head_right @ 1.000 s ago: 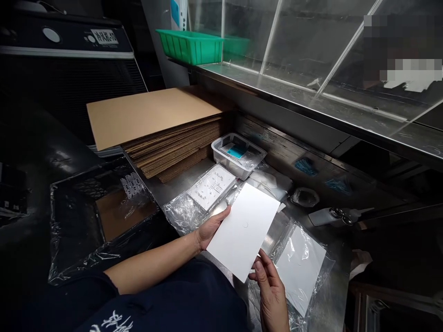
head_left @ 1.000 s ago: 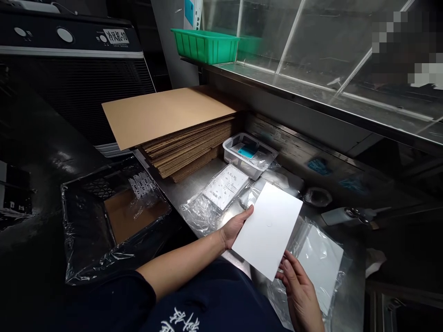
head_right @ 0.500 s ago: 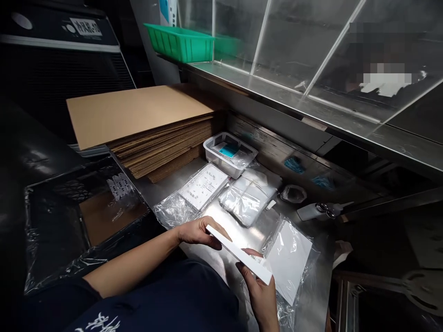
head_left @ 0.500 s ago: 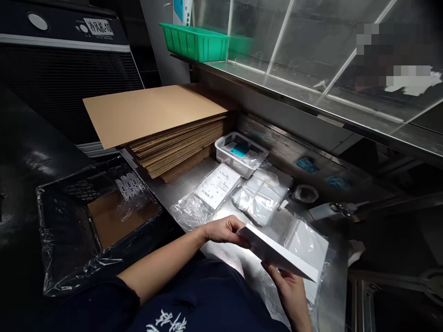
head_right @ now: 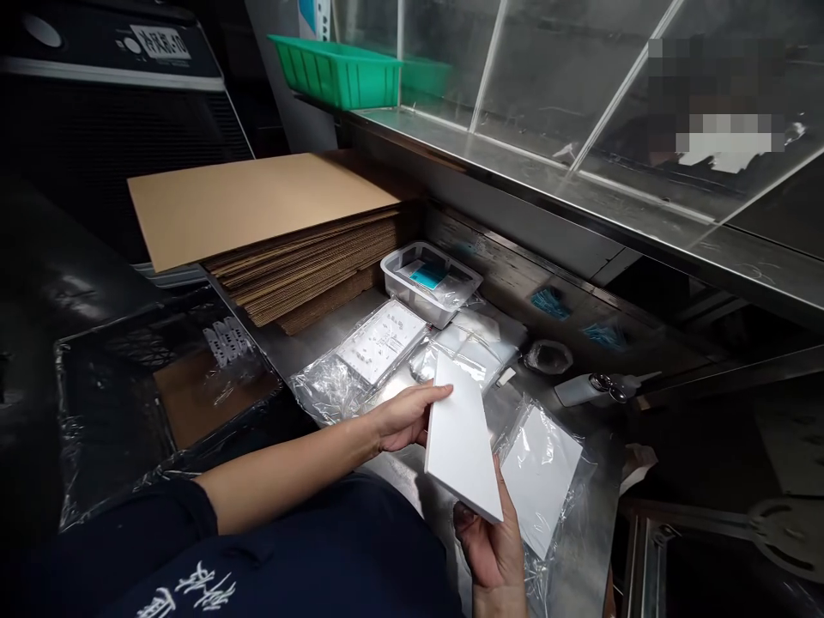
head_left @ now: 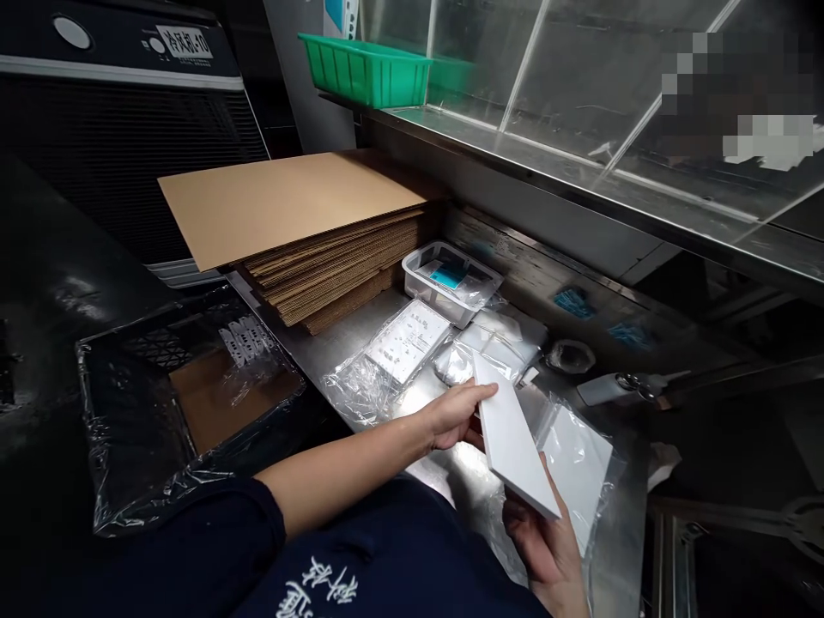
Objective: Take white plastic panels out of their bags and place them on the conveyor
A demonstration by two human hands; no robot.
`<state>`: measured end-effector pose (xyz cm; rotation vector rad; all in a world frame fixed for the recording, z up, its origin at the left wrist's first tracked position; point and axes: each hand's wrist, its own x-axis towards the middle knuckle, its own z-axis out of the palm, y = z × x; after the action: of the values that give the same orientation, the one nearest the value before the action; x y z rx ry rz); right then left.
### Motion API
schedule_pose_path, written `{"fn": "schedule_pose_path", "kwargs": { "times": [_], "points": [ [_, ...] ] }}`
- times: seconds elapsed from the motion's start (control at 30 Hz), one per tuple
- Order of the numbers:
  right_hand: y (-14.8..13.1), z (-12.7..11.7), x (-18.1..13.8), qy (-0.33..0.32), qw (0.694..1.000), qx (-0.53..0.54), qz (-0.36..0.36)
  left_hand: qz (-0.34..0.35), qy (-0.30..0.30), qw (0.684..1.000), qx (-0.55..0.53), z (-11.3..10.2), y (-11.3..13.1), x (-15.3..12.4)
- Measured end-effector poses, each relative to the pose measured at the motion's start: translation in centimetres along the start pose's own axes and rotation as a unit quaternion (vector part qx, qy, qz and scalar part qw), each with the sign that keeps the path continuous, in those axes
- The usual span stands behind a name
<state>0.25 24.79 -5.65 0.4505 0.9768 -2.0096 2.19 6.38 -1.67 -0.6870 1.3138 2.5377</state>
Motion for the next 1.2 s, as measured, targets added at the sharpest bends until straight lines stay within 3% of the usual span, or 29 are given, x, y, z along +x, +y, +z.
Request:
{"fn": "schedule_pose_path", "kwargs": {
  "times": [0.07,0.2,0.4,0.53,0.7,0.83,1.07,1.2],
  "points": [
    [0.1,-0.3,0.2,0.029,0.998,-0.046,-0.01,0.023,-0.028,0.997,0.075,0.7,0.3,-0.9],
    [1.0,-0.3,0.5,0.04,0.995,-0.081,-0.044,0.078,-0.144,0.973,0.165,2.1,0.8,-3.1],
    [2.1,0.6,0.9,-0.03,0.996,-0.054,-0.062,0.138,-0.106,0.952,0.252,3.4,0.6,-4.1],
    [1.7,0.4,0.9,-0.035,0.999,-0.007,-0.02,0.087,-0.098,0.979,0.154,2.5,0.2,-2.8],
    [-0.3,0.1,0.5,-0.068,0.981,0.167,0.073,-0.001,-0.041,0.998,-0.052,0.0,0.6,-0.3],
    [-2.3,0.9,-0.1,-0.066,0.971,0.228,0.04,-0.062,-0.046,0.99,-0.117,-1.2,0.5,0.5],
    [-2.7,3.2,-0.8,0.009,0.995,0.042,-0.092,-0.067,-0.021,0.995,-0.067,-3.2,-2.0,1.3],
    [-1.9,4.2,-1.5,-0.025,0.986,-0.079,-0.147,-0.03,0.001,1.0,0.006,-3.6,-3.3,1.6]
  ]
}}
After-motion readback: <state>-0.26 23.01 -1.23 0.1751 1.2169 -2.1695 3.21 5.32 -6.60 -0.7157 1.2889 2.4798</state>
